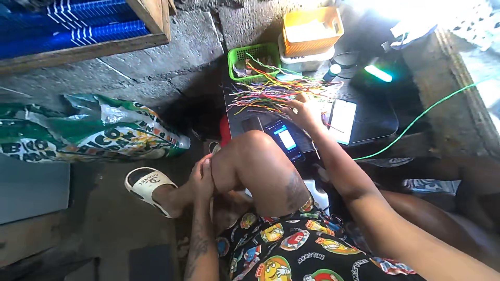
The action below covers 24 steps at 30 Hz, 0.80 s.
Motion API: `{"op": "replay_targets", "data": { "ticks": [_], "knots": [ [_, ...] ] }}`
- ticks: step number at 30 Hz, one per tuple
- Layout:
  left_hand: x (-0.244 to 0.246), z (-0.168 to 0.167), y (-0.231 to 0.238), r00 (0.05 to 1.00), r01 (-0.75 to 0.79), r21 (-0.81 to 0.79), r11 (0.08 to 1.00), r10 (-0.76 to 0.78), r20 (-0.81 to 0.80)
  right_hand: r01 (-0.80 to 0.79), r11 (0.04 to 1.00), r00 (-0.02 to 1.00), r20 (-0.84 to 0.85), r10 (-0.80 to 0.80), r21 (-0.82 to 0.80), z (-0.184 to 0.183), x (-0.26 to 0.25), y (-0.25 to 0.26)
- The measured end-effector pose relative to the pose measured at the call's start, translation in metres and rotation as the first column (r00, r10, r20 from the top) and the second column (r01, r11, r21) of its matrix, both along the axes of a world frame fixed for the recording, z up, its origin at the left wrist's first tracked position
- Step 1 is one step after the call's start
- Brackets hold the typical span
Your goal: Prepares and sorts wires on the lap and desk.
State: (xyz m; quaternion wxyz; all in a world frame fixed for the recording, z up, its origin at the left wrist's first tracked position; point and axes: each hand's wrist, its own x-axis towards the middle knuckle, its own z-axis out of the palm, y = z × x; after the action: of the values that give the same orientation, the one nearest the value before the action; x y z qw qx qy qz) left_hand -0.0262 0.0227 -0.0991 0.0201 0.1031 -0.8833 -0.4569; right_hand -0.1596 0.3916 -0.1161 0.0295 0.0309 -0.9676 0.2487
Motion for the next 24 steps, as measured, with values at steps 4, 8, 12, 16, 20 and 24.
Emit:
{"op": "replay_targets", "data": {
  "ticks": [4,8,12,16,20,24],
  "knots": [
    [-0.002,-0.001,0.001,1.000,0.004,-0.017,1.000,-0.004,-0.007,0.003,0.999,0.996,-0.084,-0.001,0.035,-0.011,-0.034,-0.025],
    [-0.003,-0.005,-0.001,0.999,0.021,-0.017,1.000,-0.022,-0.039,0.000,0.996,1.000,0.027,-0.002,0.094,-0.011,-0.061,-0.039],
    [-0.002,-0.004,-0.001,0.999,0.018,-0.011,1.000,-0.019,-0.043,0.036,0.998,0.997,0.075,-0.032,-0.053,0.017,-0.066,-0.037],
    [0.000,-0.003,-0.001,0.998,0.014,0.001,1.000,-0.014,-0.063,0.092,0.961,0.993,0.090,-0.071,-0.262,0.045,-0.072,-0.026],
    [0.001,0.002,0.002,0.998,-0.002,0.029,1.000,0.004,-0.056,0.051,0.881,0.996,-0.041,-0.080,-0.470,0.068,-0.075,-0.025],
    [0.003,0.010,0.007,0.998,-0.010,0.039,0.999,0.013,-0.068,0.025,0.657,0.987,-0.087,-0.137,-0.754,0.080,-0.081,-0.030]
  ]
}}
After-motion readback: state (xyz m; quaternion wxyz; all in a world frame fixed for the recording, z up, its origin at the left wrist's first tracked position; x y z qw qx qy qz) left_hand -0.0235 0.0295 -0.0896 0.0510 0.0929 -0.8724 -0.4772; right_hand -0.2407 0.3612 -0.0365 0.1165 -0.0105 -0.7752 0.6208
